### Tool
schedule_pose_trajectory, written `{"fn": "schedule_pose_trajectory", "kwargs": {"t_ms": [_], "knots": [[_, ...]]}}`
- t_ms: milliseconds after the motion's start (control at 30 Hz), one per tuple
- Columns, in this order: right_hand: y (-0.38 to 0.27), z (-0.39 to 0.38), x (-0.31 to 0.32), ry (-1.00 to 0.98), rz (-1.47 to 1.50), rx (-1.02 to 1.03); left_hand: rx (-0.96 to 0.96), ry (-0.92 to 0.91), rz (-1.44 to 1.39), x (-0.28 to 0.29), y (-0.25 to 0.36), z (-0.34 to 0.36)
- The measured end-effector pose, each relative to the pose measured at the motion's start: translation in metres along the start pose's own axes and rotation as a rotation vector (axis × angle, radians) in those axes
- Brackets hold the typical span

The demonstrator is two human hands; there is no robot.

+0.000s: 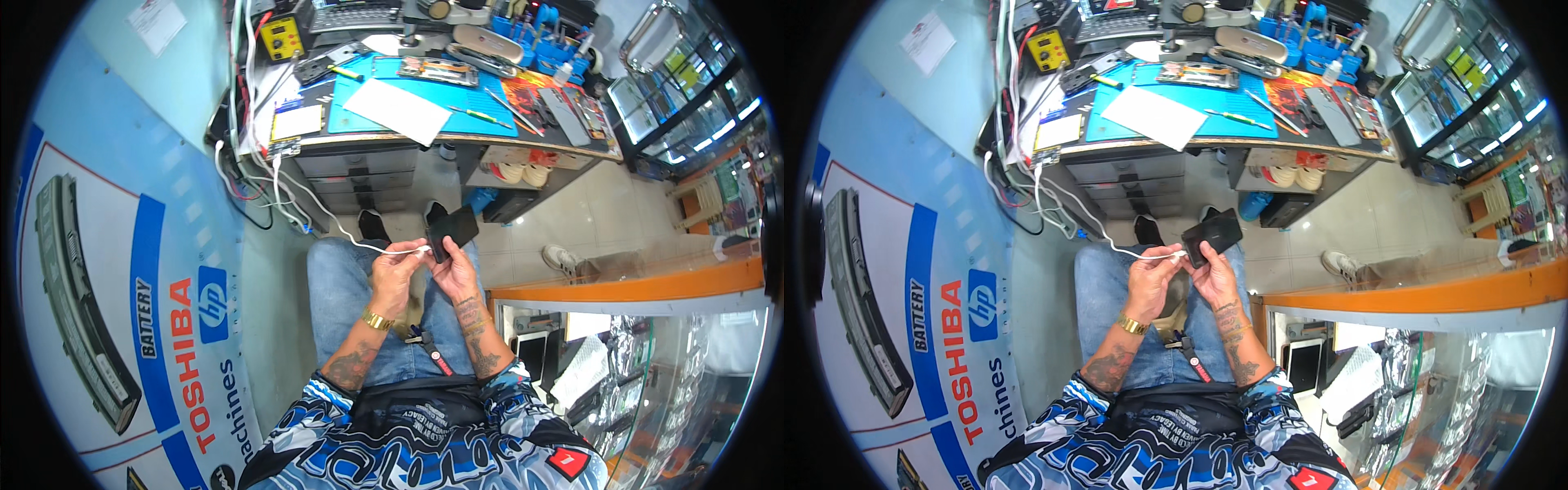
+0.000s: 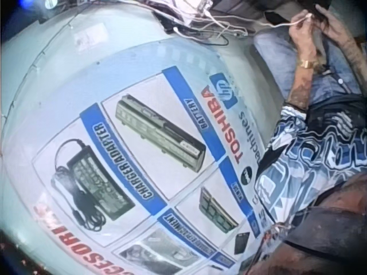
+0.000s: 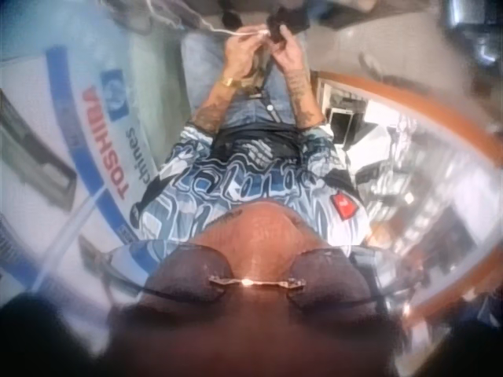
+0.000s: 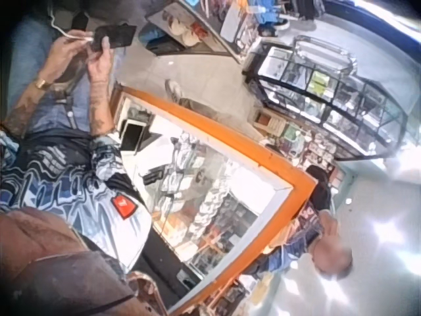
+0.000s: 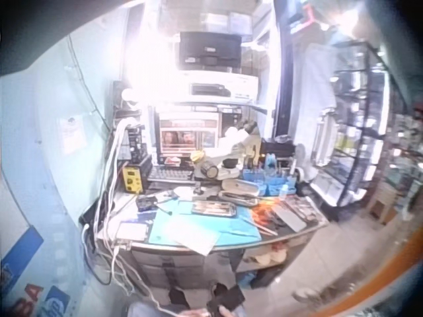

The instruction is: The person disassembles a mobile phone by hand to remove the internal battery and then tests a new screen assembly by connecting it to the phone's logic board and a power supply unit.

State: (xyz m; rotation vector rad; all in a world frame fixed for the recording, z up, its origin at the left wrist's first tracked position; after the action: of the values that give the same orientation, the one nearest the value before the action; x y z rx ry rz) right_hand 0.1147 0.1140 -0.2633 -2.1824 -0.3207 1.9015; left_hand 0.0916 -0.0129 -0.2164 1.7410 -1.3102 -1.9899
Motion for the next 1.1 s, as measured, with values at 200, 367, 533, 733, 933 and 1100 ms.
{"fn": "schedule_pose_trajectory", "kwargs": {"t_ms": [200, 367, 533, 733, 933, 1100], "knots": [[-0.005, -0.005, 0.009, 0.007, -0.078, 0.021, 0.256, 0.012, 0.174, 0.026, 0.016, -0.012], [-0.003, -0.004, 0.006, 0.022, -0.08, 0.017, 0.669, -0.049, 0.576, 0.077, 0.054, -0.036], [-0.011, -0.006, 0.006, 0.033, -0.092, 0.048, 0.626, 0.293, 1.082, 0.185, 0.13, -0.033], [-0.003, -0.004, -0.005, -0.011, -0.125, 0.013, 0.099, 0.765, 1.489, 0.362, 0.165, 0.022], [-0.004, -0.011, -0.01, -0.004, -0.197, 0.006, -0.07, 0.761, 1.002, 0.371, 0.135, 0.077], [-0.006, -0.012, -0.013, -0.005, -0.177, 0.001, 0.234, 0.487, 1.482, 0.442, 0.125, 0.1]]}}
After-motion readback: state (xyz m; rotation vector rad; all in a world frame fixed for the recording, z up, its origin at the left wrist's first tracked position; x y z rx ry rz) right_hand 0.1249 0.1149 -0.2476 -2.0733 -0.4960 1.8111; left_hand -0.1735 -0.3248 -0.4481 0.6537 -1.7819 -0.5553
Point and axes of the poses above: each hand's wrist, its own z-axis towards the middle knuckle, its own x-axis out of the back of the hand, y = z × x, the point moved 7 cm from there along z, towards the middle knuckle, and after that the axes turned 12 degrees about -y, right-handed, at the moved point
